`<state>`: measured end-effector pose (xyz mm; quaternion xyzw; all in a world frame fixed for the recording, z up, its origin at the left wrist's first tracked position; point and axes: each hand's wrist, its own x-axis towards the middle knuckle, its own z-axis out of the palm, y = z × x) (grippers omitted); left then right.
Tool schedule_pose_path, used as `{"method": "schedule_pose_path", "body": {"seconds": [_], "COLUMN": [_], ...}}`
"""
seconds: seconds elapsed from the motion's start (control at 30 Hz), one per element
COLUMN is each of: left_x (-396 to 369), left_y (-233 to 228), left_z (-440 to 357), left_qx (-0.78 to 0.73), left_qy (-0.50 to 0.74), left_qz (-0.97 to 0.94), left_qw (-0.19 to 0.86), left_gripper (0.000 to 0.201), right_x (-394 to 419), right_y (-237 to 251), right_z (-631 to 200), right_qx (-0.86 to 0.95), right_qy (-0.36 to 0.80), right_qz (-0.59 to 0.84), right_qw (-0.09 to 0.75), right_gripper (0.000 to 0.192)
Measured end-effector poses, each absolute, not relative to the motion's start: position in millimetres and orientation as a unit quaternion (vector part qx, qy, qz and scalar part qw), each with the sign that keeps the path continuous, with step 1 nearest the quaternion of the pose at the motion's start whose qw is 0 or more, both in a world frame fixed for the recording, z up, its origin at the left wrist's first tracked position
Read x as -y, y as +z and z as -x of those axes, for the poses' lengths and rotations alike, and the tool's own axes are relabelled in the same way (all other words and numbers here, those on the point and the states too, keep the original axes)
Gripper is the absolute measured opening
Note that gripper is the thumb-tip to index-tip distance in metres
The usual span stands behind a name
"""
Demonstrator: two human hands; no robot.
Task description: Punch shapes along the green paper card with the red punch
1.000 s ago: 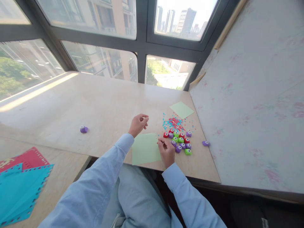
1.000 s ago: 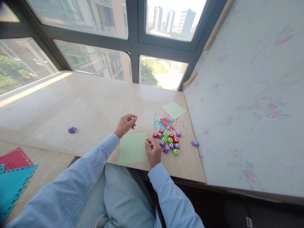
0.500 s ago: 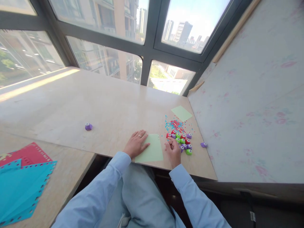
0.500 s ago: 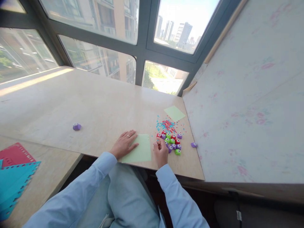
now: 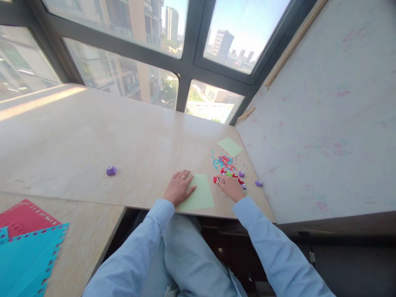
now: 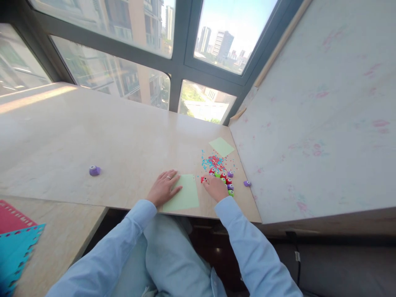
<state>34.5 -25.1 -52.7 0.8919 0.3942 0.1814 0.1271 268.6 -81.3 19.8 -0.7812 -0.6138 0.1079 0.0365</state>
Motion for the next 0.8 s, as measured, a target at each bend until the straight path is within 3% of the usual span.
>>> {"method": "schedule_pose_path", "body": {"seconds": [0.5, 0.8], "left_x": [14.8, 16.8], "left_y": [-54.2, -51.8], "left_z": [-37.0, -36.6], "left_qx": [-0.379, -0.383], "left_qy": [0.171, 0.153], "left_qz": [-0.9, -0.902], "left_qw": [0.134, 0.126], "left_gripper": [0.041, 0.039], "right_x": [88.5, 105.5], "right_y": [17.7, 20.2], "right_z": [-270.6, -271.1], "right_qx": [0.639, 0.608], "right_qy": [0.045, 0.03], "right_qz": [0.767, 0.793], "right_qw": [-0.031, 0.029], "right_gripper": [0.019, 0.025]}}
